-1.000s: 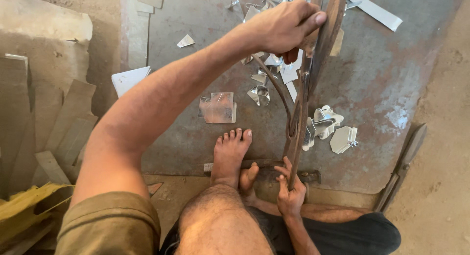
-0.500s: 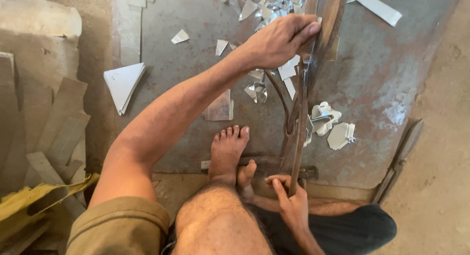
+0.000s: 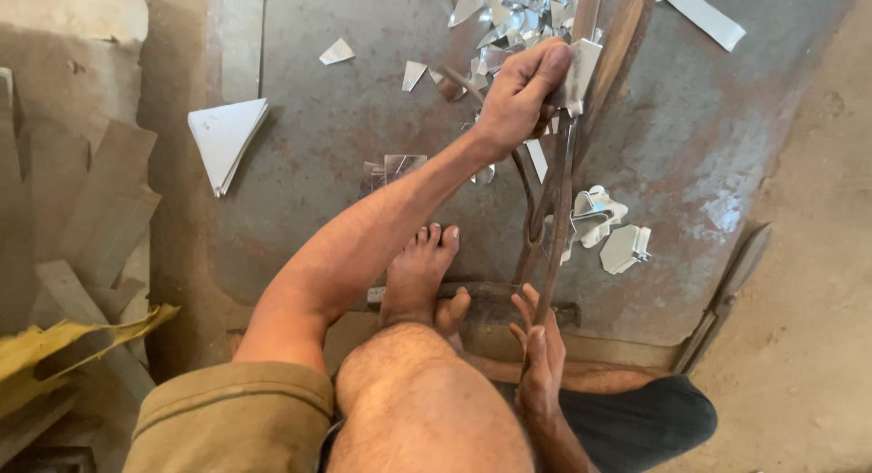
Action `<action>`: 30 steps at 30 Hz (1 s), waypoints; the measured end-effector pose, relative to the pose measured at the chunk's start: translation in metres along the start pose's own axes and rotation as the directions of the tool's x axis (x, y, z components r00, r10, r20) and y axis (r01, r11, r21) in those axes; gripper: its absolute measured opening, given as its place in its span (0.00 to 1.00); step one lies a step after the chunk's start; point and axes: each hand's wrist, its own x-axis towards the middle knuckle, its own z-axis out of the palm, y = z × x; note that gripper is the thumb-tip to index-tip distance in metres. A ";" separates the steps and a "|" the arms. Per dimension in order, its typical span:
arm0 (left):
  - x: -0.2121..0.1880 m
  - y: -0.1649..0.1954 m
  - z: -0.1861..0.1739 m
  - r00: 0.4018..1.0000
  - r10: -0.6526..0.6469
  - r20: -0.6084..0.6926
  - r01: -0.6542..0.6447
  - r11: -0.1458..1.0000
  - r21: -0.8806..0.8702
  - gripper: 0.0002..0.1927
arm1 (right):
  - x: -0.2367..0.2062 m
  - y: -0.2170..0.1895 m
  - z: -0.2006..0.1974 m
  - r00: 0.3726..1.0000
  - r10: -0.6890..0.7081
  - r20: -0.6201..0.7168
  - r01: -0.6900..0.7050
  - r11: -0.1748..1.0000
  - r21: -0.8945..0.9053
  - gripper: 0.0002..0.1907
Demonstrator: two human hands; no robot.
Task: The person sits on the floor at a low metal table and cuts small pieces from scrap mirror shards using a hand shear mounted on a wooden frame, working one shard at a time. Cut pieces and offcuts accumulate in piles on the table as the person trims each shard to shape.
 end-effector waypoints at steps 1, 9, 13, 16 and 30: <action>-0.003 -0.002 0.008 0.997 -0.021 -0.072 0.016 0.997 -0.076 0.20 | 0.001 0.001 -0.001 1.000 0.007 0.018 -0.007 1.000 0.011 0.44; -0.019 -0.002 0.050 0.823 -0.205 -0.530 0.168 0.979 -0.118 0.20 | 0.012 0.014 -0.002 0.994 0.050 0.099 -0.054 0.997 0.048 0.48; -0.023 -0.005 0.048 0.884 -0.081 -0.460 -0.013 0.980 -0.198 0.21 | 0.033 0.035 0.001 0.993 -0.093 0.078 0.099 0.993 -0.068 0.44; -0.028 -0.010 0.050 0.892 -0.042 -0.450 -0.062 0.975 -0.214 0.19 | 0.058 0.060 0.005 0.981 -0.191 0.026 0.193 0.972 -0.134 0.34; -0.048 0.005 0.052 0.868 -0.114 -0.484 0.092 0.993 -0.070 0.20 | 0.007 -0.031 0.017 0.978 0.200 -0.055 -0.204 0.975 -0.093 0.13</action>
